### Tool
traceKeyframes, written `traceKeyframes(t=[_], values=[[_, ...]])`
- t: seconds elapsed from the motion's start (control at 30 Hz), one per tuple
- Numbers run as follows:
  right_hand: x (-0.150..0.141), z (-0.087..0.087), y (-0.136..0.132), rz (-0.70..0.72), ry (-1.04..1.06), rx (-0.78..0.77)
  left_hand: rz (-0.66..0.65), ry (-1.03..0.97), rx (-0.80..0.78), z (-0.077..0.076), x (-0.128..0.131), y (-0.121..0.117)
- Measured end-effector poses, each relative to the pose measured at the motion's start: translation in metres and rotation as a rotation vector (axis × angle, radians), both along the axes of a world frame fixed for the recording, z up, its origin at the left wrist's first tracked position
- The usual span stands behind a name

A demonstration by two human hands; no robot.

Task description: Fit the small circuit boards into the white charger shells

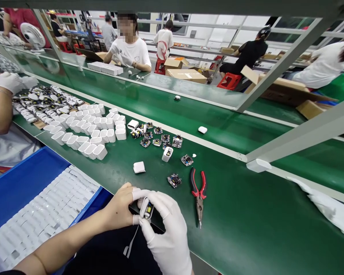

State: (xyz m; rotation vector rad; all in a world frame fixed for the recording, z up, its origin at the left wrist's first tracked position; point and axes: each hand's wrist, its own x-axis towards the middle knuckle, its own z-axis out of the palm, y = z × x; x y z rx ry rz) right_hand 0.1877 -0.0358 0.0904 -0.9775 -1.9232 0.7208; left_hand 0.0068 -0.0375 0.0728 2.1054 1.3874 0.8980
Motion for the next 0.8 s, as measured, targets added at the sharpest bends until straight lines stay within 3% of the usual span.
traceKeyframes(t=[0.13, 0.2, 0.4, 0.8], values=[[0.006, -0.007, 0.000, -0.027, 0.167, -0.277, -0.008, 0.096, -0.082, -0.004, 0.000, 0.005], [0.009, -0.014, 0.001, -0.080, 0.179, -0.324, -0.005, 0.102, -0.097, -0.006, 0.001, 0.007], [0.010, -0.023, 0.007, 0.021, 0.086, -0.164, -0.026, 0.074, -0.143, -0.008, 0.000, 0.008], [0.007, -0.016, 0.017, 0.022, -0.006, -0.101, -0.038, 0.031, -0.160, -0.006, 0.000, 0.009]])
